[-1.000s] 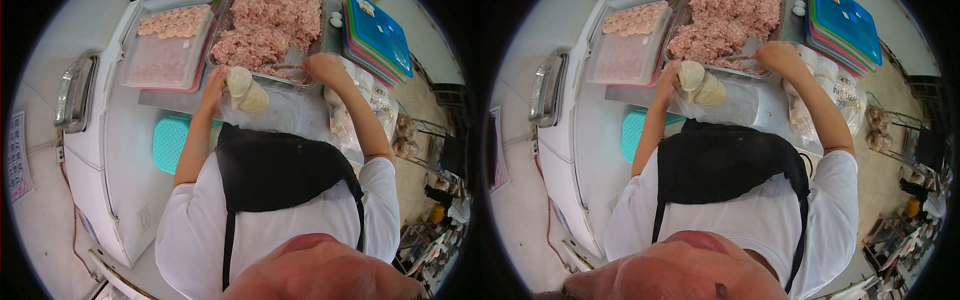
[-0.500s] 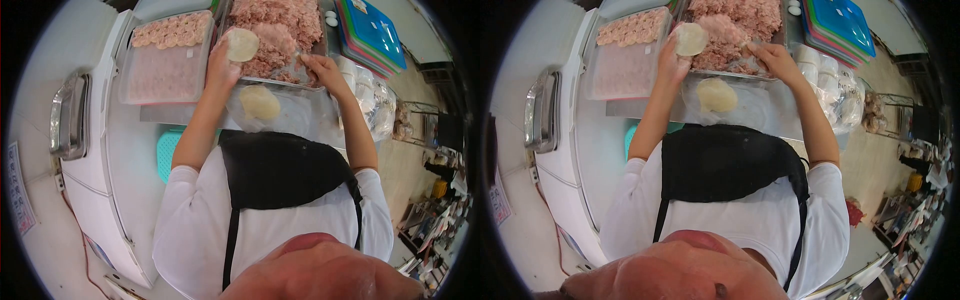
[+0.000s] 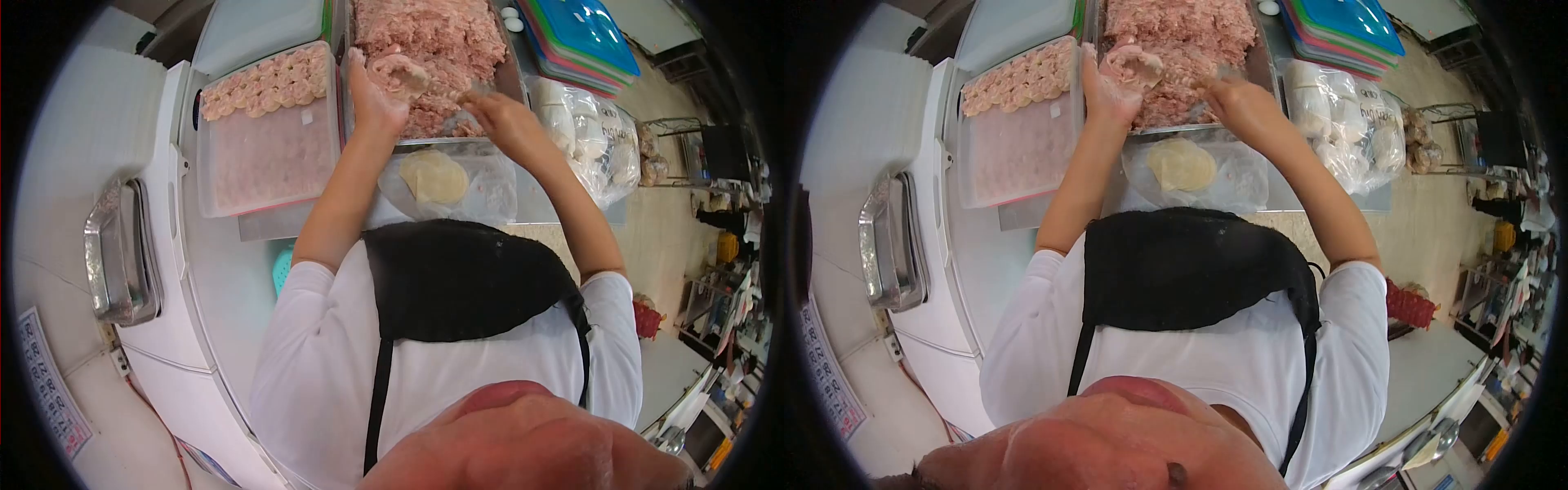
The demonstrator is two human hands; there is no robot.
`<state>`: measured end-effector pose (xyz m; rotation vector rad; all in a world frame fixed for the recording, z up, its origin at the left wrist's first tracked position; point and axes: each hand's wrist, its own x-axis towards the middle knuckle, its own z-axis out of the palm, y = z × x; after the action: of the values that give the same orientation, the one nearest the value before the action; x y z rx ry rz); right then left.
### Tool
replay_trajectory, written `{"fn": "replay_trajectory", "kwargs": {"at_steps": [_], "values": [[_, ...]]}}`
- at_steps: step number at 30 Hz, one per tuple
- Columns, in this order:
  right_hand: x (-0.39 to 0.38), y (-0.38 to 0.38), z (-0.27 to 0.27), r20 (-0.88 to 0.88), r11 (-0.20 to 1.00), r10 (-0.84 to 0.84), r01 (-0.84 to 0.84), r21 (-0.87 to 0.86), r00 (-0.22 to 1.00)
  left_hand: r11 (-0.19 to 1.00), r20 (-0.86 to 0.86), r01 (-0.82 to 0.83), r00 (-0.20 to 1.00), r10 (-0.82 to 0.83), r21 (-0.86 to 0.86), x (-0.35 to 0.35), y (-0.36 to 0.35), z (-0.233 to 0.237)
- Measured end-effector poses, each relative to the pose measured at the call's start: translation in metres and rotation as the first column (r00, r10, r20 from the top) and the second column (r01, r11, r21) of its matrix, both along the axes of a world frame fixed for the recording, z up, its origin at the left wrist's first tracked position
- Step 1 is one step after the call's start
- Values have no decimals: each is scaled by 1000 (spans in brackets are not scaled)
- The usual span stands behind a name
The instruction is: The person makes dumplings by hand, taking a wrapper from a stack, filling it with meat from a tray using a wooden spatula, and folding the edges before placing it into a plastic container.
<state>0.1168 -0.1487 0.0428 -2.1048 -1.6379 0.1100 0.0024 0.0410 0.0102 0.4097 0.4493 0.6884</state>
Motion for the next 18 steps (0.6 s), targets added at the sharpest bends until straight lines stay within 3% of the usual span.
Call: {"fn": "replay_trajectory", "kwargs": {"at_steps": [1,2,5,8,11,12,14,15,17,18], "values": [[2,2,-12,6,999,27,-27,24,1000,1000,-21,11,1000,-11,-23,-3,-10,22],[5,3,-2,28,996,33,-30,-85,999,999,-41,17,999,-19,-48,-5,-15,33],[-20,-6,65,202,944,-104,160,-288,974,995,-35,30,999,-34,-100,-3,0,9],[-23,-3,32,200,997,-22,36,-62,980,999,16,33,999,-32,-28,2,-3,12],[4,-1,21,128,996,73,-78,36,989,996,105,-17,994,27,-91,-6,-10,32],[24,-3,11,90,961,200,-214,177,976,997,142,51,988,-58,51,-11,-9,30],[25,-11,36,-372,993,73,-31,117,925,923,164,175,956,-242,343,-22,-3,23],[27,-14,44,-576,998,-5,41,50,818,819,19,144,982,-186,555,-26,-6,29],[36,-17,46,-714,996,23,-76,-42,700,474,-216,177,976,30,863,-31,-16,40],[38,-19,50,-766,985,7,-135,-104,643,332,-232,186,967,104,925,-31,-20,49]]}}
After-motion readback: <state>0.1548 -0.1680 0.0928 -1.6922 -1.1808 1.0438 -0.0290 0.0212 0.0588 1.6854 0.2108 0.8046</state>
